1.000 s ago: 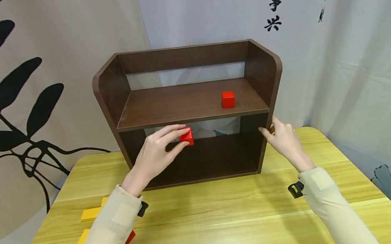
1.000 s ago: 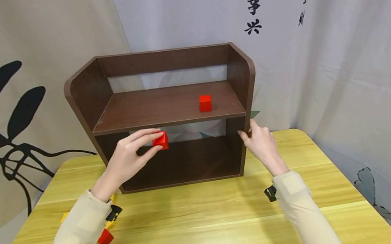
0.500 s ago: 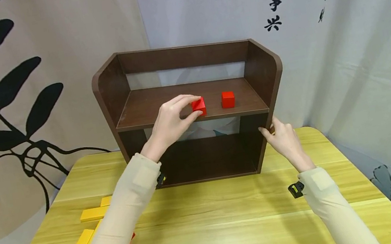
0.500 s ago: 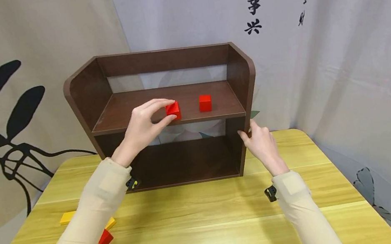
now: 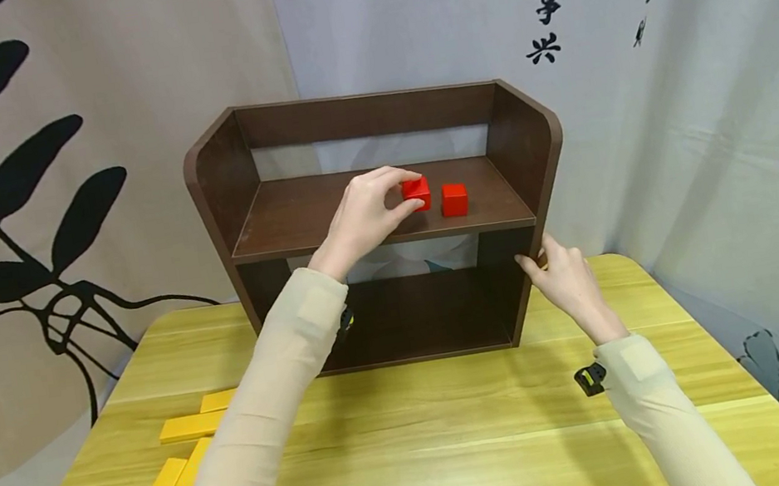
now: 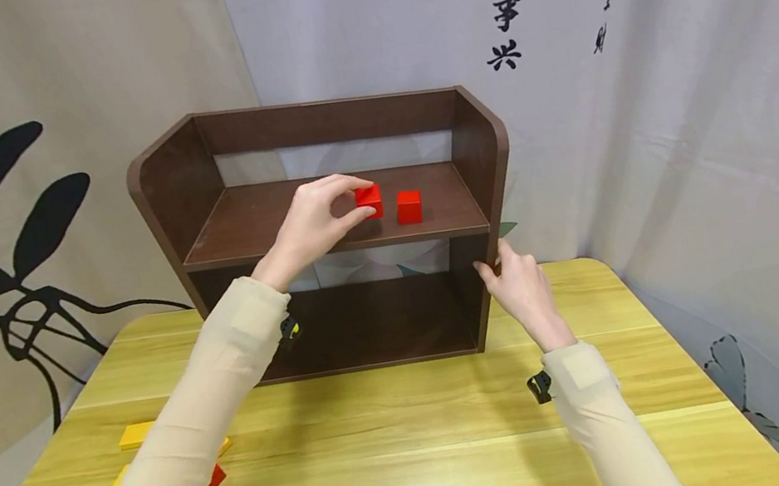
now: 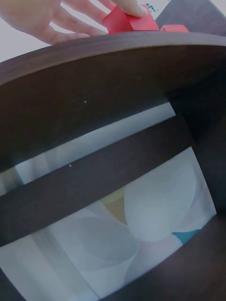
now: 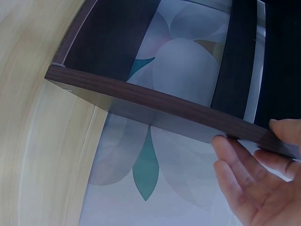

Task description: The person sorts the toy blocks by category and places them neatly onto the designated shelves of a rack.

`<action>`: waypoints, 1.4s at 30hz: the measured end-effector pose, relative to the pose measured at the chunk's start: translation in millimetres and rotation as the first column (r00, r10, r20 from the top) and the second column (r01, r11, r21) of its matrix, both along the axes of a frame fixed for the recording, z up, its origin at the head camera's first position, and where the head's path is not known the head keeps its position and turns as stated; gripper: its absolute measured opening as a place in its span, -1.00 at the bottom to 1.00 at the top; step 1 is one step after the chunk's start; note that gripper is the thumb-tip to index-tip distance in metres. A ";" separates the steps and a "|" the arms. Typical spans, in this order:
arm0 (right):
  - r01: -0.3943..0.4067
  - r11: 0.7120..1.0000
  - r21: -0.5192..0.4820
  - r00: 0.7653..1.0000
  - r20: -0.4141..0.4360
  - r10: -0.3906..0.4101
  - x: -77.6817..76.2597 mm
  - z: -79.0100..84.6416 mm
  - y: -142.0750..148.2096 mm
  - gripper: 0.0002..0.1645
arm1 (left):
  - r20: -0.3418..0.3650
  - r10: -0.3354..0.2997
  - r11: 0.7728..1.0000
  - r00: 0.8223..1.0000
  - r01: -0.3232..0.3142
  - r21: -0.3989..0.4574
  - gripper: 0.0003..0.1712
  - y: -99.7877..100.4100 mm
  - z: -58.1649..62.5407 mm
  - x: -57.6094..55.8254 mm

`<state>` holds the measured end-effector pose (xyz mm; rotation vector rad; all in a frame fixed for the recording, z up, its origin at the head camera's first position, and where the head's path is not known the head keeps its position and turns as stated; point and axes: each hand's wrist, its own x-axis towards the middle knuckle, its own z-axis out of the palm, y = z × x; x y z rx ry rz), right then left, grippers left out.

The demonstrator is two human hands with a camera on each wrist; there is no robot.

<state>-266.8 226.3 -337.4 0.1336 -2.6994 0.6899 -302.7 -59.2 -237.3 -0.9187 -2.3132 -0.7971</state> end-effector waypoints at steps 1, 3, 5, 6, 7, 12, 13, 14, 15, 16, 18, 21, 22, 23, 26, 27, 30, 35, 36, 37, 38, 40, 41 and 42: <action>-0.001 1.000 0.000 1.000 0.001 0.001 0.1 0.1 0.1 -0.57 | 0.010 0.009 1.000 1.000 -0.009 -0.009 -0.62 1.1 -0.3 -1.2; -0.003 1.000 0.001 1.000 0.002 0.003 0.2 -0.1 0.3 -0.56 | 0.025 0.025 0.999 0.999 -0.025 -0.026 -0.61 2.9 -1.4 -3.5; -0.004 1.000 0.002 1.000 0.003 0.004 0.3 -0.3 0.4 -0.56 | 0.037 0.038 0.998 0.999 -0.036 -0.043 -0.61 4.0 -2.7 -5.6; -0.004 1.000 0.002 1.000 0.002 0.004 0.3 -0.4 0.4 -0.56 | 0.045 0.043 0.998 0.998 -0.040 -0.049 -0.61 4.3 -3.2 -6.3; -0.005 1.000 0.003 1.000 0.001 0.005 0.3 -0.5 0.4 -0.56 | 0.053 0.047 0.998 0.998 -0.044 -0.054 -0.61 4.6 -3.8 -7.0; -0.005 1.000 0.002 1.000 -0.006 0.006 0.6 0.0 0.2 -0.57 | 0.096 0.061 0.996 0.994 -0.054 -0.076 -0.60 4.8 -5.5 -9.1; -0.004 1.000 0.002 1.000 -0.004 0.004 0.6 0.1 0.2 -0.56 | 0.104 0.062 0.995 0.993 -0.054 -0.079 -0.60 4.8 -5.8 -9.5; -0.003 1.000 0.002 1.000 -0.002 0.003 0.7 0.3 0.2 -0.56 | 0.110 0.063 0.995 0.992 -0.054 -0.081 -0.59 4.8 -6.2 -10.1; -0.002 1.000 0.002 1.000 -0.002 0.002 0.7 0.4 0.3 -0.56 | 0.116 0.063 0.995 0.991 -0.054 -0.080 -0.59 4.9 -6.4 -10.4; -0.001 1.000 0.002 1.000 -0.001 0.001 0.7 0.6 0.4 -0.55 | 0.121 0.063 0.995 0.991 -0.053 -0.079 -0.59 5.0 -6.6 -10.8; -0.001 1.000 0.000 1.000 0.002 0.001 0.7 0.9 0.5 -0.55 | 0.129 0.063 0.996 0.990 -0.053 -0.078 -0.59 5.2 -6.9 -11.2; -0.001 1.000 -0.003 1.000 0.005 0.001 0.8 1.4 0.5 -0.55 | 0.138 0.064 0.995 0.988 -0.054 -0.079 -0.59 5.4 -6.5 -11.5; -0.001 1.000 -0.004 1.000 0.006 0.001 0.8 1.5 0.6 -0.55 | 0.140 0.065 0.995 0.988 -0.054 -0.080 -0.59 5.4 -6.4 -11.5; -0.001 1.000 -0.004 1.000 0.007 0.001 0.8 1.5 0.8 -0.55 | 0.142 0.064 0.995 0.988 -0.053 -0.080 -0.59 5.5 -6.2 -11.4; 0.001 1.000 -0.002 1.000 0.006 -0.001 0.9 1.6 1.0 -0.55 | 0.145 0.060 0.996 0.988 -0.048 -0.080 -0.59 5.7 -5.7 -11.2; 0.002 1.000 -0.001 1.000 0.005 -0.002 0.8 1.5 1.1 -0.55 | 0.144 0.059 0.996 0.988 -0.048 -0.079 -0.59 5.8 -5.7 -11.1; 0.004 1.000 0.002 1.000 0.004 -0.004 0.9 1.3 1.2 -0.55 | 0.136 0.060 0.996 0.989 -0.051 -0.074 -0.59 5.6 -5.2 -9.9; 0.007 1.000 0.008 1.000 -0.001 -0.007 1.0 0.8 1.5 -0.56 | 0.102 0.057 0.997 0.993 -0.053 -0.049 -0.61 2.7 -3.0 -5.7; 0.007 1.000 0.008 1.000 -0.002 -0.007 1.0 0.7 1.4 -0.56 | 0.088 0.057 0.998 0.995 -0.053 -0.042 -0.62 1.6 -2.1 -4.2; 0.008 1.000 0.008 1.000 -0.001 -0.008 1.0 0.6 1.4 -0.56 | 0.074 0.055 0.998 0.996 -0.052 -0.035 -0.63 0.2 -1.4 -2.3; 0.006 1.000 0.009 1.000 0.000 -0.006 1.0 0.5 1.3 -0.56 | 0.058 0.054 0.998 0.997 -0.052 -0.027 -0.64 -1.6 -0.7 0.1; 0.004 1.000 0.006 1.000 0.004 -0.004 0.7 0.1 1.0 -0.56 | 0.022 0.044 0.999 0.999 -0.044 -0.003 -0.67 -6.0 0.3 5.3; 0.002 1.000 0.005 1.000 0.004 -0.002 0.7 0.0 0.8 -0.57 | 0.003 0.036 0.999 0.999 -0.036 0.008 -0.68 -8.5 0.5 8.2; 0.002 1.000 0.005 1.000 0.004 -0.002 0.6 -0.1 0.5 -0.57 | -0.018 0.025 0.999 1.000 -0.025 0.020 -0.69 -11.4 0.3 11.0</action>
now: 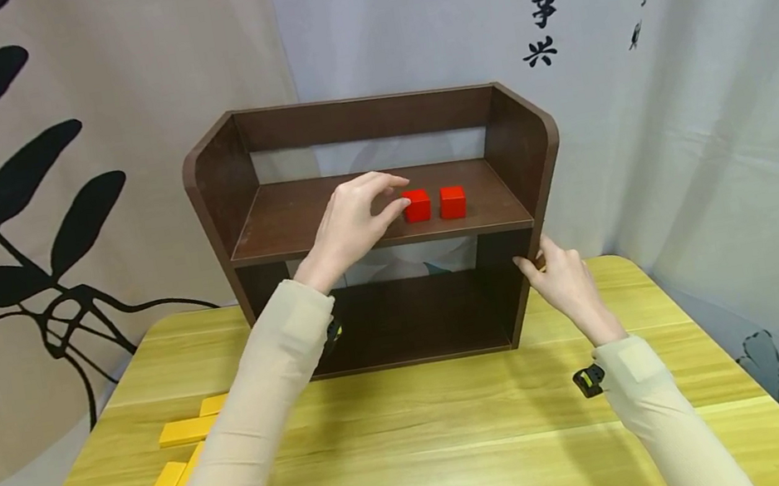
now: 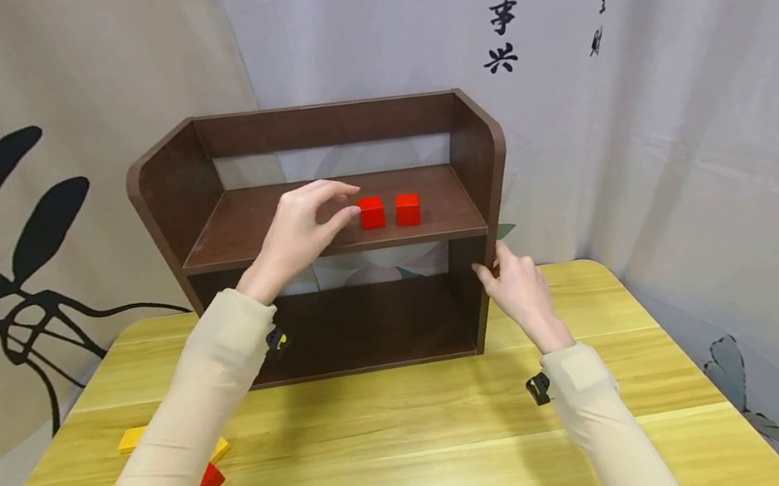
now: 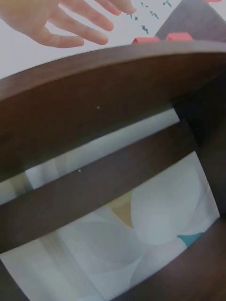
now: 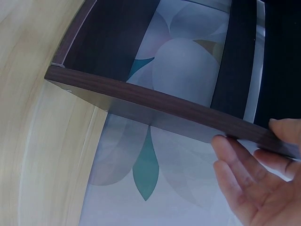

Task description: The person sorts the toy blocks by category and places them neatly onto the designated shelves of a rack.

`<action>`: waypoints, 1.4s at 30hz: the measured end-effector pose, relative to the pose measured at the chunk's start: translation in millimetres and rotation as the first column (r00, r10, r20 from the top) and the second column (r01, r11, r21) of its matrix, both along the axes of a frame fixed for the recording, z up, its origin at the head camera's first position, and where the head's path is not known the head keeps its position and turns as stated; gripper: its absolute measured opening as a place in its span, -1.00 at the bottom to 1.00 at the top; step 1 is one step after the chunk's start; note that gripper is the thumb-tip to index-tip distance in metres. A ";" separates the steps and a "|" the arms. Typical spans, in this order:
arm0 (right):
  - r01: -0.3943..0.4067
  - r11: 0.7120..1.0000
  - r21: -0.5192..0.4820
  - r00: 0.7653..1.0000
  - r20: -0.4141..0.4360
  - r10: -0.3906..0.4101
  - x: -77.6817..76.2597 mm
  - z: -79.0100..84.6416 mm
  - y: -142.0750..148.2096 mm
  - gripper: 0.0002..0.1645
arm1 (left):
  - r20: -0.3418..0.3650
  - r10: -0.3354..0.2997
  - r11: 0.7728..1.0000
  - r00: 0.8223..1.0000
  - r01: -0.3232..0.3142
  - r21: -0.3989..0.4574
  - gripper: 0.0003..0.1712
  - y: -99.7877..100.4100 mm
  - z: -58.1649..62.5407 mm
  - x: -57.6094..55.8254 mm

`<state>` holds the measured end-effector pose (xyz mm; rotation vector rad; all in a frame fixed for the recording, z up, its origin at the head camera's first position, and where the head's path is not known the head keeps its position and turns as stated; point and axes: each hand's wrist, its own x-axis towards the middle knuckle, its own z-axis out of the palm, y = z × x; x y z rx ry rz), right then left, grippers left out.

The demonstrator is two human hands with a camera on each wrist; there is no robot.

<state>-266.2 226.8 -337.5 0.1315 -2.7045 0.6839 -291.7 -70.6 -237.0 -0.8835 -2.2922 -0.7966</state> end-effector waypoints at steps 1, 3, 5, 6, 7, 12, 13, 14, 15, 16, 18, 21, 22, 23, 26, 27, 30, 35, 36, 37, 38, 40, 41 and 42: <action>-0.001 1.000 0.000 1.000 0.000 0.001 -0.1 -0.2 -0.4 -0.57 | -0.019 -0.013 1.000 1.000 0.013 0.012 -0.70 -3.4 -0.8 3.1; -0.003 1.000 0.001 1.000 0.000 0.003 -0.2 -0.6 -1.0 -0.57 | -0.056 -0.035 0.999 0.998 0.036 0.024 -0.71 -11.1 -3.4 9.3; -0.004 1.000 0.002 1.000 0.000 0.004 -0.2 -1.0 -1.6 -0.58 | -0.090 -0.050 0.998 0.995 0.053 0.027 -0.72 -20.0 -7.4 15.8; -0.004 1.000 0.002 1.000 0.000 0.004 -0.3 -1.2 -1.8 -0.58 | -0.103 -0.055 0.998 0.993 0.058 0.027 -0.72 -24.9 -9.8 18.9; -0.005 1.000 0.002 1.000 0.001 0.005 -0.2 -1.4 -2.0 -0.58 | -0.110 -0.056 0.998 0.992 0.059 0.025 -0.71 -29.9 -12.3 22.3; -0.007 1.000 0.000 1.000 -0.004 0.007 -0.1 -1.5 -2.5 -0.57 | -0.088 -0.052 0.999 0.995 0.053 0.010 -0.71 -56.6 -28.3 39.7; -0.006 1.000 -0.001 1.000 -0.004 0.006 -0.2 -1.3 -2.6 -0.57 | -0.075 -0.046 0.999 0.996 0.047 0.006 -0.71 -61.9 -32.4 43.3; -0.006 1.000 0.000 1.000 -0.005 0.006 -0.2 -1.1 -2.5 -0.57 | -0.062 -0.039 0.999 0.997 0.039 0.002 -0.71 -67.3 -36.9 47.0; -0.006 1.000 0.000 1.000 -0.005 0.006 -0.2 -0.8 -2.5 -0.56 | -0.050 -0.031 1.000 0.998 0.031 -0.003 -0.71 -72.6 -42.1 50.3; -0.006 1.000 0.001 1.000 -0.005 0.006 -0.3 -0.6 -2.5 -0.56 | -0.036 -0.020 1.000 0.999 0.020 -0.009 -0.72 -78.0 -47.9 53.2; -0.006 1.000 -0.002 1.000 -0.002 0.006 -0.3 -0.1 -2.5 -0.56 | -0.001 0.000 1.000 1.000 0.000 -0.012 -0.72 -89.2 -60.6 58.7; -0.008 1.000 -0.004 1.000 0.001 0.008 -0.5 0.0 -2.3 -0.55 | 0.049 0.029 0.999 0.998 -0.027 -0.037 -0.71 -106.5 -81.1 65.9; -0.008 1.000 -0.004 1.000 0.001 0.008 -0.6 0.0 -2.2 -0.55 | 0.071 0.040 0.998 0.997 -0.036 -0.048 -0.71 -112.1 -87.5 68.5; -0.009 1.000 -0.004 1.000 0.000 0.009 -0.6 0.0 -2.2 -0.55 | 0.090 0.050 0.997 0.995 -0.045 -0.061 -0.70 -117.7 -94.0 71.2; -0.009 1.000 -0.002 1.000 -0.006 0.009 -0.7 0.3 -2.0 -0.55 | 0.145 0.080 0.991 0.986 -0.063 -0.117 -0.68 -133.5 -111.8 81.4; -0.009 1.000 -0.001 1.000 -0.008 0.009 -0.7 0.6 -2.0 -0.55 | 0.169 0.089 0.989 0.982 -0.066 -0.136 -0.67 -138.3 -117.0 85.2; -0.011 1.000 -0.001 1.000 -0.008 0.011 -0.6 1.4 -1.8 -0.56 | 0.251 0.106 0.981 0.962 -0.059 -0.185 -0.66 -151.6 -130.3 97.5; -0.011 1.000 0.002 1.000 -0.007 0.011 -0.6 1.5 -1.5 -0.56 | 0.416 0.111 0.970 0.903 -0.007 -0.243 -0.62 -171.0 -148.0 117.4; -0.009 1.000 0.002 1.000 -0.006 0.009 -0.6 1.3 -1.4 -0.56 | 0.442 0.109 0.968 0.890 0.005 -0.250 -0.61 -174.8 -151.4 120.8; -0.008 1.000 0.002 1.000 -0.006 0.008 -0.6 1.1 -1.4 -0.56 | 0.467 0.103 0.968 0.878 0.019 -0.251 -0.60 -178.7 -154.5 123.8; -0.007 1.000 0.002 1.000 -0.007 0.007 -0.7 0.9 -1.3 -0.56 | 0.493 0.097 0.968 0.865 0.033 -0.248 -0.59 -182.6 -157.4 126.6; -0.005 1.000 0.002 1.000 -0.008 0.005 -0.8 0.4 -1.2 -0.56 | 0.532 0.075 0.971 0.843 0.061 -0.232 -0.58 -189.7 -164.0 131.7; -0.003 1.000 0.002 1.000 -0.006 0.003 -0.9 0.2 -1.2 -0.56 | 0.553 0.060 0.973 0.831 0.076 -0.220 -0.58 -192.9 -167.0 134.4; -0.002 1.000 0.003 1.000 -0.006 0.002 -0.9 0.1 -1.3 -0.55 | 0.569 0.041 0.975 0.821 0.091 -0.202 -0.59 -195.9 -170.2 137.2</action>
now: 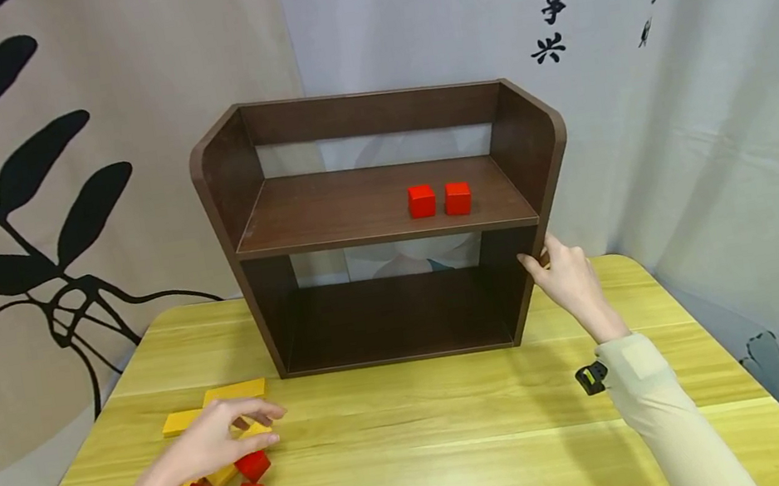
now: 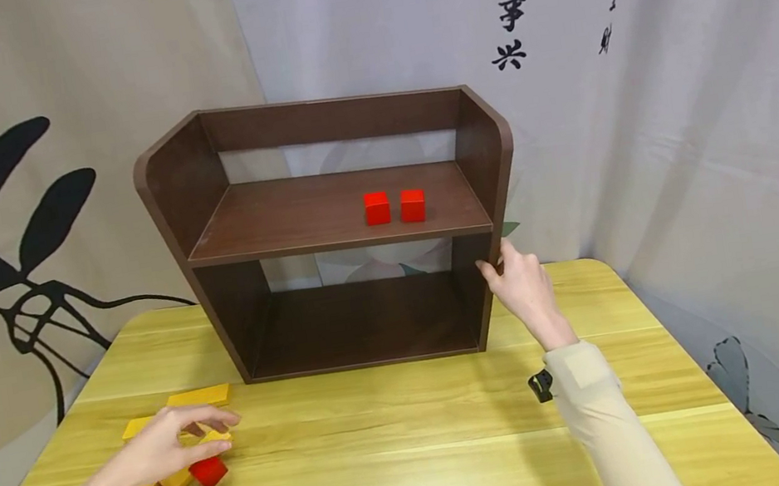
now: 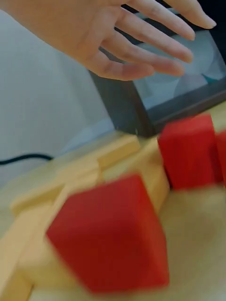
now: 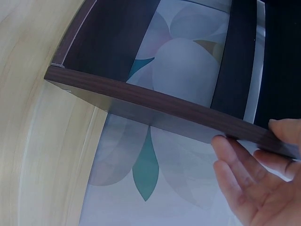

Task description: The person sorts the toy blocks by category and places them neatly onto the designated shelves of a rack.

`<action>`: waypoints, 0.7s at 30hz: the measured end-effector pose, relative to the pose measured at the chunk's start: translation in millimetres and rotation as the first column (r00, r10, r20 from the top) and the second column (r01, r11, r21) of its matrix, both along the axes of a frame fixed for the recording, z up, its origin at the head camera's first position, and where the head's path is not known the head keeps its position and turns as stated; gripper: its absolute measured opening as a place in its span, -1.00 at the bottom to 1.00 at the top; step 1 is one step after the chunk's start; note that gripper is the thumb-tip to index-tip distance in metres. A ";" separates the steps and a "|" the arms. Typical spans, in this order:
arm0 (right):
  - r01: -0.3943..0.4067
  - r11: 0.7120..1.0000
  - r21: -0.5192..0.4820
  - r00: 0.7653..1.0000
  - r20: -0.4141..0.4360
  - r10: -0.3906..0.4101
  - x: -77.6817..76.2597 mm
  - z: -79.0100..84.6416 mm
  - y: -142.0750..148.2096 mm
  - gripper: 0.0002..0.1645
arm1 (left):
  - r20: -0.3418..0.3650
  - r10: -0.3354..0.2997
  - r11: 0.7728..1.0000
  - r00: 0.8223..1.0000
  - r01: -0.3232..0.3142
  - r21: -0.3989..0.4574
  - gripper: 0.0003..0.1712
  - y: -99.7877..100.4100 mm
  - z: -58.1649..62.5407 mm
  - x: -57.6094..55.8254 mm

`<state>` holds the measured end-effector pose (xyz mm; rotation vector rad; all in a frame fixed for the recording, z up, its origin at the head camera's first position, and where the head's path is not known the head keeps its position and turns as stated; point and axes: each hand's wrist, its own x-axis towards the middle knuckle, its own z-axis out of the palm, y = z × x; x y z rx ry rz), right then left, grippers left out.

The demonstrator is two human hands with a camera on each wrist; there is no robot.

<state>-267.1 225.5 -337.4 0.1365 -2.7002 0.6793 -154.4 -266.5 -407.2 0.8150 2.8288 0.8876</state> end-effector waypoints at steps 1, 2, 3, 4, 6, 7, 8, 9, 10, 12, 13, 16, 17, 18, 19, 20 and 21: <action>0.001 1.000 0.000 1.000 0.001 -0.001 0.0 0.0 0.1 -0.55 | 0.020 -0.011 1.000 1.000 0.011 0.014 -0.59 -2.7 -2.8 2.7; 0.001 1.000 0.000 1.000 0.002 -0.001 -0.1 0.0 0.3 -0.55 | 0.040 -0.022 0.999 0.999 0.021 0.028 -0.59 -5.1 -5.3 5.2; 0.003 1.000 0.000 1.000 0.004 -0.003 -0.1 0.0 0.4 -0.55 | 0.053 -0.036 0.999 0.998 0.033 0.043 -0.60 -7.2 -7.9 8.0; 0.004 1.000 -0.001 1.000 0.006 -0.004 0.0 0.1 0.4 -0.55 | 0.065 -0.048 0.998 0.997 0.044 0.055 -0.60 -9.4 -10.0 10.7; 0.006 1.000 -0.001 1.000 0.008 -0.006 0.3 0.5 0.3 -0.55 | 0.080 -0.070 0.995 0.994 0.064 0.075 -0.62 -13.1 -13.8 15.6; 0.007 1.000 -0.001 1.000 0.009 -0.007 0.3 0.5 0.4 -0.55 | 0.087 -0.080 0.994 0.993 0.073 0.082 -0.64 -14.7 -15.4 17.7; 0.008 1.000 0.000 1.000 0.008 -0.008 0.4 0.7 0.4 -0.55 | 0.090 -0.090 0.993 0.992 0.082 0.088 -0.65 -16.2 -16.8 19.5; 0.009 1.000 0.000 1.000 0.008 -0.009 0.5 0.8 0.3 -0.55 | 0.086 -0.101 0.991 0.991 0.093 0.091 -0.66 -17.5 -18.4 21.1; 0.009 1.000 0.001 1.000 0.006 -0.009 0.7 1.0 0.2 -0.55 | 0.083 -0.112 0.990 0.990 0.105 0.093 -0.68 -18.9 -19.8 22.4; 0.007 1.000 0.002 1.000 0.004 -0.007 0.7 1.1 0.1 -0.55 | 0.070 -0.142 0.986 0.987 0.135 0.099 -0.70 -21.2 -22.8 24.6; 0.007 1.000 0.002 1.000 0.005 -0.007 0.7 1.2 0.1 -0.55 | 0.062 -0.158 0.983 0.985 0.151 0.104 -0.72 -22.2 -24.2 25.5; 0.004 1.000 0.004 1.000 0.007 -0.004 0.8 1.4 -0.2 -0.55 | 0.047 -0.187 0.978 0.981 0.181 0.102 -0.72 -24.8 -27.5 27.7; 0.003 1.000 0.005 1.000 0.008 -0.003 0.7 1.3 -0.3 -0.54 | 0.039 -0.190 0.978 0.981 0.186 0.095 -0.72 -25.4 -28.5 28.3; 0.002 1.000 0.005 1.000 0.008 -0.002 0.6 1.3 -0.3 -0.54 | 0.032 -0.190 0.979 0.981 0.187 0.085 -0.72 -25.8 -29.5 28.7; 0.002 1.000 0.006 1.000 0.007 -0.002 0.6 1.2 -0.3 -0.54 | 0.024 -0.191 0.979 0.981 0.188 0.076 -0.72 -26.2 -30.4 29.0; 0.002 1.000 0.006 1.000 0.006 -0.002 0.5 1.1 -0.4 -0.54 | 0.013 -0.192 0.979 0.981 0.191 0.067 -0.73 -26.6 -31.4 29.1; 0.002 1.000 0.005 1.000 0.005 -0.002 0.3 1.0 -0.3 -0.54 | 0.002 -0.196 0.979 0.981 0.195 0.061 -0.73 -26.8 -32.5 29.0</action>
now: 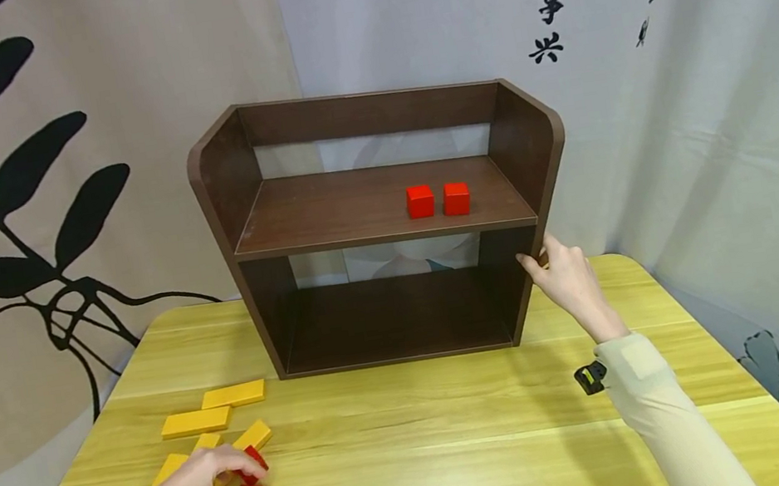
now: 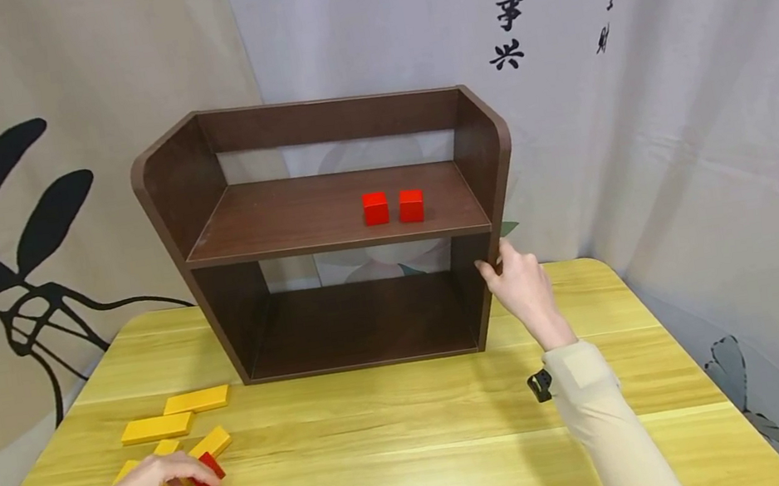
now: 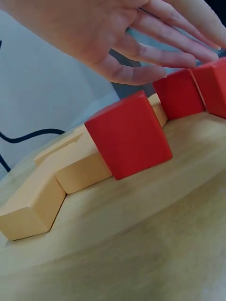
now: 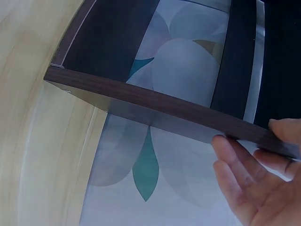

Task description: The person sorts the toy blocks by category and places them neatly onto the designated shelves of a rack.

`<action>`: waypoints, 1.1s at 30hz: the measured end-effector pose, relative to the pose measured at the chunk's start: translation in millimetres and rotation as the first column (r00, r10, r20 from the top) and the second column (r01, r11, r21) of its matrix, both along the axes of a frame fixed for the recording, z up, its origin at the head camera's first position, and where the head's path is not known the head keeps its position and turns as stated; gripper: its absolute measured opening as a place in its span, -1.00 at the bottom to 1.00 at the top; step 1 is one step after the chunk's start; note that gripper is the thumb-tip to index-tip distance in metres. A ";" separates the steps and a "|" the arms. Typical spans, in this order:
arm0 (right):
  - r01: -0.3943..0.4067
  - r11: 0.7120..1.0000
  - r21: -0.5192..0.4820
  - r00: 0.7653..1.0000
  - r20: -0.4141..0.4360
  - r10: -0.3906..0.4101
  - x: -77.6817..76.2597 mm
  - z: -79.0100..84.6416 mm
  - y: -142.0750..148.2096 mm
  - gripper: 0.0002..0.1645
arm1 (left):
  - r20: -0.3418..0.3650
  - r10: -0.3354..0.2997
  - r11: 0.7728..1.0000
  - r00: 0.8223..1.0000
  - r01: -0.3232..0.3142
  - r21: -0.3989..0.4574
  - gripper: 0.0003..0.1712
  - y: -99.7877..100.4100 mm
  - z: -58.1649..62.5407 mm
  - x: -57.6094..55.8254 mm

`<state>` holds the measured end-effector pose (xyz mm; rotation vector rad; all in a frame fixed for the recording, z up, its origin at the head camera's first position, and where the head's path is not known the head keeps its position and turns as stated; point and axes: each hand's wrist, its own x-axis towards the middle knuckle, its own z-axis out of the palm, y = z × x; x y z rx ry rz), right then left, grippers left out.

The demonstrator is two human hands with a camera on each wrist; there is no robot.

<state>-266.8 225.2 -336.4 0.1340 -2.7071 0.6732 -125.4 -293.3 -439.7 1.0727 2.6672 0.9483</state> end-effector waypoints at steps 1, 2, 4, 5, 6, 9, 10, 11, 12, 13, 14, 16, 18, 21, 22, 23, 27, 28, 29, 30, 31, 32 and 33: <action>0.000 1.000 -0.001 1.000 0.000 0.000 -0.2 -0.2 0.1 -0.54 | -0.011 -0.004 1.000 1.000 0.004 -0.002 -0.73 -0.2 -1.0 0.0; -0.001 1.000 -0.002 1.000 -0.002 0.001 -0.4 -0.3 0.1 -0.55 | -0.027 -0.009 1.000 1.000 0.009 -0.002 -0.74 -0.3 -2.0 0.0; -0.003 1.000 -0.003 1.000 -0.008 0.003 -0.9 -0.7 0.2 -0.56 | -0.052 -0.019 1.000 0.998 0.019 0.007 -0.75 -0.3 -3.3 0.3; -0.004 1.000 -0.004 1.000 -0.011 0.004 -1.2 -1.0 0.3 -0.57 | -0.064 -0.020 1.000 0.998 0.021 0.010 -0.76 0.1 -3.7 0.5; -0.005 1.000 -0.005 1.000 -0.014 0.005 -1.4 -1.1 0.4 -0.58 | -0.074 -0.016 1.000 0.997 0.017 0.011 -0.77 0.6 -3.8 0.9; -0.006 1.000 -0.006 1.000 -0.020 0.006 -1.8 -1.6 0.7 -0.58 | -0.088 0.017 1.000 0.996 -0.018 -0.005 -0.78 3.0 -3.3 2.9; -0.007 1.000 -0.006 1.000 -0.020 0.006 -1.7 -1.6 0.7 -0.58 | -0.084 0.035 0.999 0.996 -0.037 -0.018 -0.77 3.9 -2.8 3.8; -0.006 1.000 -0.007 1.000 -0.019 0.006 -1.7 -1.6 0.8 -0.58 | -0.079 0.052 0.998 0.996 -0.054 -0.032 -0.75 4.5 -2.4 5.0; -0.005 1.000 -0.007 1.000 -0.018 0.005 -1.6 -1.6 0.8 -0.58 | -0.074 0.067 0.996 0.995 -0.070 -0.046 -0.72 4.7 -2.1 6.1; -0.005 1.000 -0.007 1.000 -0.018 0.005 -1.5 -1.6 0.7 -0.58 | -0.058 0.079 0.995 0.995 -0.082 -0.061 -0.70 5.1 -1.6 7.0; -0.005 1.000 -0.007 1.000 -0.017 0.005 -1.5 -1.6 0.7 -0.58 | -0.044 0.086 0.993 0.995 -0.089 -0.072 -0.68 5.0 -1.7 7.7; -0.005 1.000 -0.009 1.000 -0.016 0.005 -1.4 -1.5 0.7 -0.59 | -0.029 0.097 0.991 0.995 -0.099 -0.088 -0.64 4.8 -1.5 8.8; -0.005 1.000 -0.010 1.000 -0.015 0.005 -1.4 -1.5 0.8 -0.59 | -0.017 0.100 0.991 0.995 -0.101 -0.093 -0.63 4.6 -1.5 9.2; -0.006 1.000 -0.012 1.000 -0.012 0.005 -1.2 -1.4 0.8 -0.59 | -0.020 0.109 0.989 0.994 -0.110 -0.098 -0.63 5.0 -1.0 9.2; -0.005 1.000 -0.012 1.000 -0.012 0.005 -1.1 -1.4 0.8 -0.58 | -0.023 0.109 0.989 0.994 -0.111 -0.099 -0.64 5.3 -1.0 9.1; -0.005 1.000 -0.012 1.000 -0.011 0.005 -1.1 -1.3 0.8 -0.58 | -0.036 0.104 0.990 0.994 -0.107 -0.096 -0.65 5.5 -1.2 8.8; -0.005 1.000 -0.012 1.000 -0.010 0.005 -1.3 -1.2 0.8 -0.58 | -0.079 0.066 0.995 0.995 -0.071 -0.071 -0.66 6.4 -1.4 6.0; -0.005 1.000 -0.013 1.000 -0.009 0.005 -1.4 -1.2 0.9 -0.57 | -0.087 0.056 0.996 0.995 -0.062 -0.064 -0.66 6.5 -1.2 5.2; -0.005 1.000 -0.014 1.000 -0.008 0.005 -1.6 -1.2 1.0 -0.57 | -0.091 0.047 0.997 0.995 -0.052 -0.056 -0.65 6.7 -0.8 4.4; -0.006 1.000 -0.014 1.000 -0.007 0.006 -1.7 -1.1 1.1 -0.57 | -0.092 0.040 0.998 0.995 -0.045 -0.050 -0.64 7.0 -0.1 3.6; -0.006 1.000 -0.014 1.000 -0.006 0.006 -1.7 -1.0 1.1 -0.57 | -0.090 0.036 0.998 0.995 -0.040 -0.045 -0.62 7.5 0.8 2.8; -0.007 1.000 -0.014 1.000 -0.006 0.006 -1.7 -1.0 1.1 -0.57 | -0.086 0.037 0.998 0.996 -0.040 -0.043 -0.61 8.1 1.9 2.2; -0.007 1.000 -0.015 1.000 -0.006 0.007 -1.7 -1.0 1.1 -0.57 | -0.085 0.038 0.998 0.996 -0.042 -0.043 -0.60 8.8 3.0 1.6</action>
